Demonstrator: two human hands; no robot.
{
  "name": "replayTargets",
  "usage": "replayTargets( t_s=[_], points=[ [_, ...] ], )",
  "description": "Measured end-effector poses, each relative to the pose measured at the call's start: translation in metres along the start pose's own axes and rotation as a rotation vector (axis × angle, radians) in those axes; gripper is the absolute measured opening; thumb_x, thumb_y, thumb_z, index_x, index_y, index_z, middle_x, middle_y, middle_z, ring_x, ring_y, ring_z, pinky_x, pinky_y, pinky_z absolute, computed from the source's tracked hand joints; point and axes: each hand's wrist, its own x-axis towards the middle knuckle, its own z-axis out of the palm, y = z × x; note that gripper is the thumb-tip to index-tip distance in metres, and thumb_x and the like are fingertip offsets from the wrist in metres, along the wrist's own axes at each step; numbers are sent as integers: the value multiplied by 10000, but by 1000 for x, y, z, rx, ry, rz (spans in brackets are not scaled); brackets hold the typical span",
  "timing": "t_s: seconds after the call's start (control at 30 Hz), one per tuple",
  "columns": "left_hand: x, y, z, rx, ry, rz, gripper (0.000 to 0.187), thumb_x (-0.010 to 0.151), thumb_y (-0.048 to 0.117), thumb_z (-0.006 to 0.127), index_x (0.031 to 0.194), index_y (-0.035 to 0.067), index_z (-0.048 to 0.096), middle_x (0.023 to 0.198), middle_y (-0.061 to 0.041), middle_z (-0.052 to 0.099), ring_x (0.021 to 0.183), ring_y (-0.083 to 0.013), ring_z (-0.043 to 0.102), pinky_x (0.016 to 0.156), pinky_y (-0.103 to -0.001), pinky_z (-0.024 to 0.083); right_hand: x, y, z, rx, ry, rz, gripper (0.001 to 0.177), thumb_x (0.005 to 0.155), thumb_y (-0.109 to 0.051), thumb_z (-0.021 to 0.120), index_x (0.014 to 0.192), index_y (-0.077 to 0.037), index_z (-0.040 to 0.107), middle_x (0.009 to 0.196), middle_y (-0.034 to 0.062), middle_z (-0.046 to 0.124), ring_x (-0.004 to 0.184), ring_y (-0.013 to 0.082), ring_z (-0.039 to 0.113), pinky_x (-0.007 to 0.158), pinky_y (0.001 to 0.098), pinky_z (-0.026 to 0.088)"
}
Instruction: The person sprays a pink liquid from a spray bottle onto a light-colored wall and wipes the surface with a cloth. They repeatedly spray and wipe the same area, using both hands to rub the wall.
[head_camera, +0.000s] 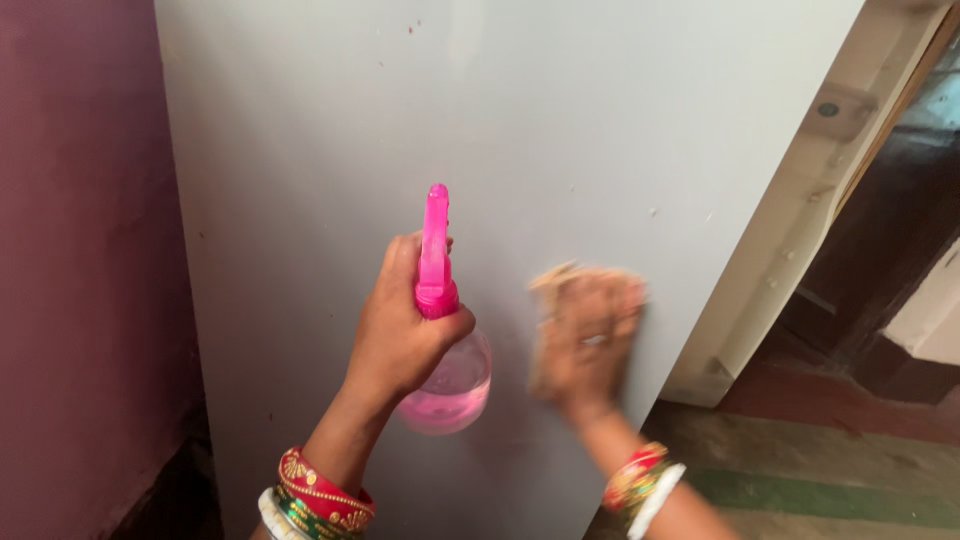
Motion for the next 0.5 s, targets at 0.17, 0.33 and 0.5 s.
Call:
replayTargets(
  t_s=[0.17, 0.33, 0.5],
  points=[
    [2, 8, -4, -25, 36, 66, 580, 667, 105, 725, 1229, 53, 594, 1073, -77, 581, 931, -226, 649, 833, -356, 537, 47, -56, 20, -70, -190, -206, 663, 918, -161, 576, 1552, -146, 384, 1590, 88, 397, 1506, 331, 306, 1229, 593, 247],
    [0, 21, -2, -123, -2, -35, 574, 651, 84, 708, 1210, 62, 581, 1063, -59, 569, 808, -198, 674, 739, -346, 574, 131, 25, 34, -63, -38, 2, 602, 1078, -200, 578, 1610, -58, 337, 1635, 141, 400, 1536, 360, 332, 1302, 501, 237],
    [-7, 33, 3, -68, -38, -83, 594, 647, 86, 718, 1224, 80, 579, 999, -68, 597, 755, -182, 698, 733, -344, 567, 74, 70, -11, 6, 62, 183, 597, 1055, -206, 599, 1553, 32, 372, 1587, 219, 410, 1518, 413, 348, 1291, 593, 183]
  ],
)
